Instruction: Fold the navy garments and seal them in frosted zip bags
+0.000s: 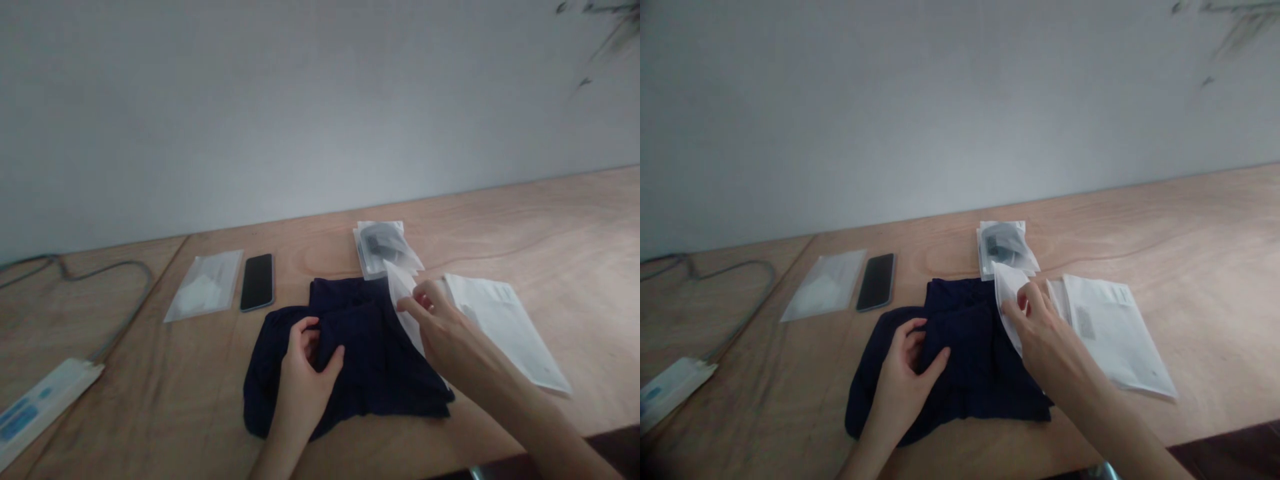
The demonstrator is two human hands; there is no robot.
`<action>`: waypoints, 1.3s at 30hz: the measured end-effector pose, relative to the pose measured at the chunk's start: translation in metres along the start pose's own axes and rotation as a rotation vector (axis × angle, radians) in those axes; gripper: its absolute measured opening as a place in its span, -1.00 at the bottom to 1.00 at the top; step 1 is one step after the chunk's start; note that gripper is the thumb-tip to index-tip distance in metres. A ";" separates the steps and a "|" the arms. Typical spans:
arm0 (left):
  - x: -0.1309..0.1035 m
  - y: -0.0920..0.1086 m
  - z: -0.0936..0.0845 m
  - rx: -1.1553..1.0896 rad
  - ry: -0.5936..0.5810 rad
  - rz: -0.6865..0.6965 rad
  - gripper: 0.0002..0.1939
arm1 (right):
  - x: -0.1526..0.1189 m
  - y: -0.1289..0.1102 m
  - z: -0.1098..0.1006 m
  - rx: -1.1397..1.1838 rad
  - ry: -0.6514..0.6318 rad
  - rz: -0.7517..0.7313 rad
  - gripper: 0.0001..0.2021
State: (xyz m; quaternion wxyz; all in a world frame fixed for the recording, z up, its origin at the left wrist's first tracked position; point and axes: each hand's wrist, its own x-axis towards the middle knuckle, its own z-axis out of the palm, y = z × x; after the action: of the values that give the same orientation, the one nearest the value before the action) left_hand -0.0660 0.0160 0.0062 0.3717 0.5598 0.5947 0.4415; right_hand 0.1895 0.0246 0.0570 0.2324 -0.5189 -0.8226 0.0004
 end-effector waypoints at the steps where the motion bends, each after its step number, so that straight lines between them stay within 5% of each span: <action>1: 0.000 0.000 0.000 -0.028 0.000 -0.018 -0.45 | 0.000 -0.001 -0.002 0.014 -0.002 0.002 -0.56; 8: -0.007 -0.001 -0.023 -0.222 0.045 -0.209 -0.45 | 0.014 -0.010 -0.014 0.067 0.046 -0.017 -0.51; 15: -0.017 -0.014 -0.040 0.082 0.014 -0.083 -0.36 | 0.025 -0.015 0.030 0.088 -0.115 -0.072 -0.63; 19: -0.018 -0.015 -0.038 0.198 0.109 -0.091 -0.33 | 0.028 -0.020 0.047 -0.003 -0.213 -0.037 -0.71; 26: -0.025 0.003 -0.062 -0.261 0.152 -0.318 -0.26 | 0.035 -0.020 0.047 -0.030 -0.258 -0.004 -0.59; 39: -0.016 0.027 -0.011 -0.604 -0.063 -0.293 -0.49 | 0.047 -0.034 0.042 0.298 -0.150 -0.212 -0.65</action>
State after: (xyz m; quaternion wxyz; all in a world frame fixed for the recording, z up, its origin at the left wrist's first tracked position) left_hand -0.0660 -0.0014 0.0349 0.5985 0.3464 0.4993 0.5220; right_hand 0.1273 0.0590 0.0456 0.2432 -0.3877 -0.8786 0.1364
